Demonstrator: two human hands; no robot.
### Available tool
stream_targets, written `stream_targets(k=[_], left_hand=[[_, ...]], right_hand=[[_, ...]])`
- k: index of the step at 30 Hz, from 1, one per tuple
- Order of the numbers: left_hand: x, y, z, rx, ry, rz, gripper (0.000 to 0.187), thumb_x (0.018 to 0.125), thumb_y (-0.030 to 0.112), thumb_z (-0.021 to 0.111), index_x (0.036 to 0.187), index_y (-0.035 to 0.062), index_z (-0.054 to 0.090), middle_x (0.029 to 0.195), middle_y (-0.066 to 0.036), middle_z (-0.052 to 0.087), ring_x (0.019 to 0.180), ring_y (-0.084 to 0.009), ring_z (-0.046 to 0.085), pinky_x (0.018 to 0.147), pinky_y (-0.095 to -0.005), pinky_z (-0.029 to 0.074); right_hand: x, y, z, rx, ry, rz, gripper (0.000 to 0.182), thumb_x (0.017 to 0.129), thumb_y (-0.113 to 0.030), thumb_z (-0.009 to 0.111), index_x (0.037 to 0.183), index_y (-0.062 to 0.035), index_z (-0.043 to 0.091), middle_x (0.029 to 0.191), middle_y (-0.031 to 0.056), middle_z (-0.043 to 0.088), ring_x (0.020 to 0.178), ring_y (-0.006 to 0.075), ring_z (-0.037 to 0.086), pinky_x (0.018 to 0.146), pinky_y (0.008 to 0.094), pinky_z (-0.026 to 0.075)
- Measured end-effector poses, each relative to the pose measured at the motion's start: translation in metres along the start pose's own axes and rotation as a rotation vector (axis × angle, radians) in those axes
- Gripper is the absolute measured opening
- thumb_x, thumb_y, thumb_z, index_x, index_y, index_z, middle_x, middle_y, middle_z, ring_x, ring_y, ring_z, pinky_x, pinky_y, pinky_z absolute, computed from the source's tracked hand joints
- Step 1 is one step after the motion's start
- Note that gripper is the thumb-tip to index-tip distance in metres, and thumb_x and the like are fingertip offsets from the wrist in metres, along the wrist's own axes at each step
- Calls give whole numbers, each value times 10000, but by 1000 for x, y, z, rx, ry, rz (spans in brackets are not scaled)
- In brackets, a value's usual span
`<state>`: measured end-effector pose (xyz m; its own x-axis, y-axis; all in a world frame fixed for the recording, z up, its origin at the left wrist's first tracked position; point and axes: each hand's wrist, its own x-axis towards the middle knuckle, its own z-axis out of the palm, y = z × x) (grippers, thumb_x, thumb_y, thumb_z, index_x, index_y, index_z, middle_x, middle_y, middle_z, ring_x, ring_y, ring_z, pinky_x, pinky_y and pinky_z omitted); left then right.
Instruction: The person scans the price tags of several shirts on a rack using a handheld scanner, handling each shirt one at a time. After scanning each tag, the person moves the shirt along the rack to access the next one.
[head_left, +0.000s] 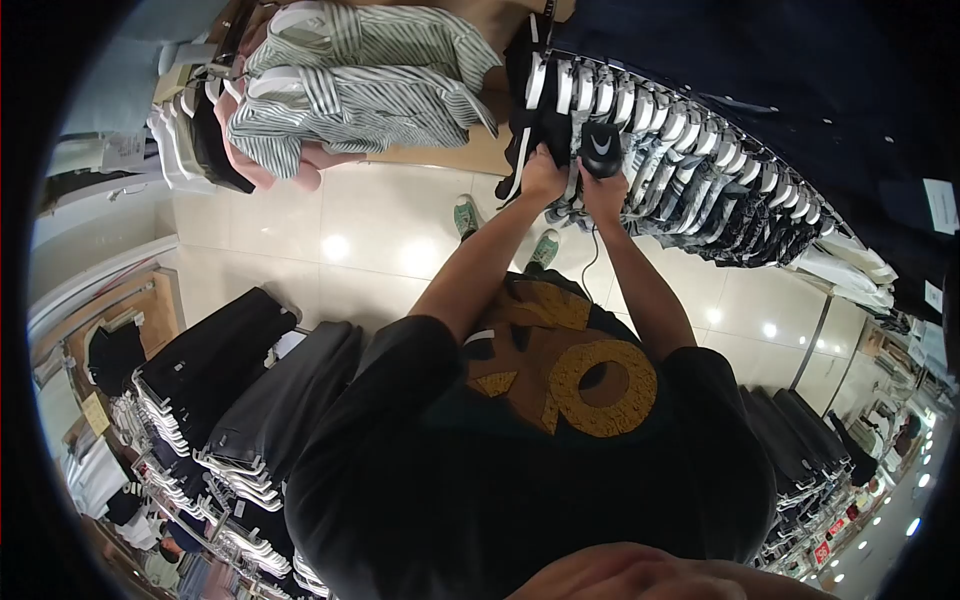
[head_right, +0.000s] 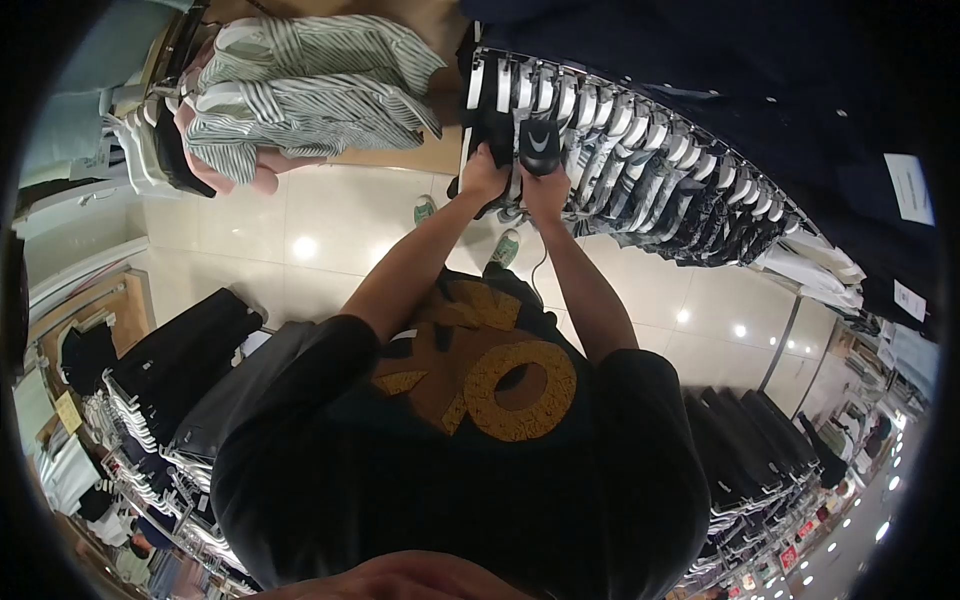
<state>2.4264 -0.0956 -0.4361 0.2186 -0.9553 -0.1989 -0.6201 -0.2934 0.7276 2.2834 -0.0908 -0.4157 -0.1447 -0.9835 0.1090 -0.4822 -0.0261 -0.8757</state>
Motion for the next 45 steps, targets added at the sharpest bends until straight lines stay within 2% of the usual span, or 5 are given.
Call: stream_targets(k=[11,23,29,40,45], left_hand=[[-46,24,13,-21,54,86,419,843,132,711,1112,-51,448,953,-299,681,807,-458,712,700,-518,590],[-78,38,1,-145,50,337,463,862,141,727,1145,-73,430,910,-302,672,807,-480,697,692,-521,578],[-132,78,-58,-260,-325,364,448,953,257,734,1293,23,560,1147,-213,668,1037,-415,692,876,-485,564],[-137,211,-212,-136,119,1070,836,805,316,879,1512,96,491,1490,-179,557,1333,-396,554,1100,-463,463],[-123,256,-249,22,10,1101,309,1015,315,675,1163,50,730,964,-190,758,936,-379,738,791,-434,574]], right_hand=[[16,-41,-12,93,-62,-120,224,870,-159,856,1021,-4,796,916,112,806,861,147,759,796,301,555],[10,-51,-12,-51,-20,31,326,752,-190,903,944,28,755,891,182,783,823,309,779,758,404,587],[-15,-83,-102,-110,-171,-23,303,760,-165,880,957,32,762,896,164,790,826,261,782,768,390,589],[-69,-240,-363,0,-291,-124,583,690,-182,974,1170,8,704,982,94,763,946,187,717,920,343,558],[-50,-325,-397,-404,-306,-323,464,766,-202,954,1110,18,732,938,16,744,876,120,661,857,298,526]])
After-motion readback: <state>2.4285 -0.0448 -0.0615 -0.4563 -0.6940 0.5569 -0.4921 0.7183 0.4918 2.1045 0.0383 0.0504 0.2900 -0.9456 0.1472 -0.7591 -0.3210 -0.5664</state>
